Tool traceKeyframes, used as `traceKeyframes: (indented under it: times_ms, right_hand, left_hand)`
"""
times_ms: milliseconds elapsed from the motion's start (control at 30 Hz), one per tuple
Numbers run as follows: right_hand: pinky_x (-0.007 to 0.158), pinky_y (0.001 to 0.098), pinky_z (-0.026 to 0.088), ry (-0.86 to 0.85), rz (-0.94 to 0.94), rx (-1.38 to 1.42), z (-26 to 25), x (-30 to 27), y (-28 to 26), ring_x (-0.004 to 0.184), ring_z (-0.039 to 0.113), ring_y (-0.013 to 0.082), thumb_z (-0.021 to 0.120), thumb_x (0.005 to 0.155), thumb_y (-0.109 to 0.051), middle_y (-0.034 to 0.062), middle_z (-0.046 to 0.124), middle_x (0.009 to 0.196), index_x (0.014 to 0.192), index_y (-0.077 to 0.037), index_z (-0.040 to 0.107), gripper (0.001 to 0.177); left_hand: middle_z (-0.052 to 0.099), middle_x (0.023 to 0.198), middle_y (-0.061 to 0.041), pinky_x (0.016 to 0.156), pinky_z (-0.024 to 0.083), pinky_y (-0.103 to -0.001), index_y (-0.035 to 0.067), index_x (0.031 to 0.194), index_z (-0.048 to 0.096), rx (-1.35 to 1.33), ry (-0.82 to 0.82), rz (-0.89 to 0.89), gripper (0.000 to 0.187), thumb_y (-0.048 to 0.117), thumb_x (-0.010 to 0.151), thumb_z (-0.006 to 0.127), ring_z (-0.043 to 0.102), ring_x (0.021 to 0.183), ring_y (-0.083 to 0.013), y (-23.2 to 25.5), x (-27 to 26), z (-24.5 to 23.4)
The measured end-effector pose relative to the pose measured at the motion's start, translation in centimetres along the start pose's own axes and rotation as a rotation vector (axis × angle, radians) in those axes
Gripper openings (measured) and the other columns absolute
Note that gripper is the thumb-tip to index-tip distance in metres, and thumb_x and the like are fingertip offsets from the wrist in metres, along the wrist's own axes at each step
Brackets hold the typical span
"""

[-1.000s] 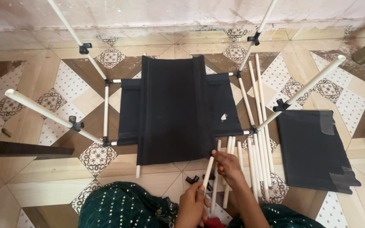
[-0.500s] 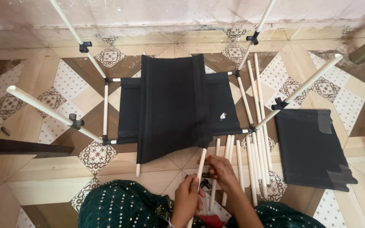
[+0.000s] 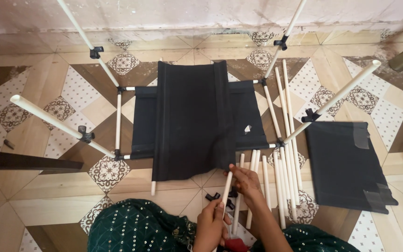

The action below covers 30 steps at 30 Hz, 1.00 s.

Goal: The person assembles a small furniture frame by inserting white poles into black plastic connectors and attaching black fabric panels to the frame. The person works on the floor, connecting poles and securing fabric to form a rectangular structure.

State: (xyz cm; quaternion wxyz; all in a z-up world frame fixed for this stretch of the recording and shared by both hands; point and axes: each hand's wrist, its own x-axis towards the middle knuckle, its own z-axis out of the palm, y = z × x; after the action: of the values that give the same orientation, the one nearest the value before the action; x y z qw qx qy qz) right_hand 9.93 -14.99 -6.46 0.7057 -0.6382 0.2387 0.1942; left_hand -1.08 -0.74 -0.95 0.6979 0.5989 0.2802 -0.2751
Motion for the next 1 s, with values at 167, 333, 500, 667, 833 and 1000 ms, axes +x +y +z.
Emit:
traceKeyframes:
  times_ms: [167,333,500,667,833,1000]
  right_hand:
    - [0.035,0.0189,0.029,0.008,0.083,-0.1,0.0,-0.9,-0.6,0.038,0.042,0.0057,0.08,0.084,-0.03,0.0042,0.071,0.066,0.09,0.003,0.075,0.034]
    - [0.036,0.019,0.027,-0.014,0.068,-0.087,-0.1,-0.6,-0.9,0.037,0.04,0.0055,0.081,0.086,-0.034,-0.0016,0.051,0.055,0.081,-0.004,0.068,0.033]
    - [0.037,0.0225,0.023,0.0,0.172,0.083,-0.8,0.9,-0.8,0.04,0.038,0.0066,0.07,0.091,-0.048,-0.0039,0.045,0.053,0.069,-0.015,0.048,0.045]
    - [0.036,0.0246,0.021,-0.065,0.072,0.004,-0.9,0.6,0.1,0.039,0.033,0.0089,0.074,0.089,-0.044,-0.0021,0.042,0.05,0.065,-0.016,0.046,0.045]
    - [0.036,0.0275,0.026,-0.125,0.075,-0.009,0.1,-1.4,0.1,0.038,0.037,0.0108,0.074,0.089,-0.039,-0.0024,0.044,0.049,0.064,-0.013,0.049,0.044]
    - [0.041,0.0241,0.027,-0.115,-0.006,0.107,-0.3,-1.7,-1.3,0.042,0.037,0.008,0.072,0.09,-0.035,-0.0038,0.047,0.052,0.072,-0.012,0.059,0.033]
  left_hand:
    - [0.067,0.072,-0.007,0.034,0.04,-0.025,0.007,0.132,0.062,0.071,0.023,0.058,0.036,0.028,0.106,0.048,0.053,0.039,-0.0095,0.5,1.6,0.6]
    - [0.068,0.076,-0.008,0.037,0.044,-0.025,0.007,0.131,0.06,-0.127,-0.094,0.032,0.036,0.028,0.106,0.046,0.058,0.044,-0.0108,-2.8,3.6,0.3]
    - [0.073,0.084,-0.009,0.055,0.053,-0.022,0.008,0.144,0.055,-0.087,-0.275,0.017,0.039,0.017,0.107,0.053,0.064,0.057,-0.01,-11.7,3.4,-2.3]
    - [0.071,0.079,-0.006,0.052,0.048,-0.022,0.005,0.141,0.059,-0.038,-0.211,0.065,0.037,0.016,0.106,0.051,0.059,0.054,-0.0079,-11.8,3.4,-1.7]
    - [0.062,0.07,-0.002,0.039,0.041,-0.027,0.002,0.125,0.064,-0.054,-0.024,0.085,0.032,0.024,0.105,0.05,0.051,0.044,-0.0101,-1.9,3.5,1.9]
    - [0.064,0.072,-0.002,0.046,0.051,-0.03,0.018,0.127,0.055,-0.029,-0.078,0.026,0.027,0.027,0.102,0.053,0.061,0.051,-0.0141,-0.7,3.2,3.1]
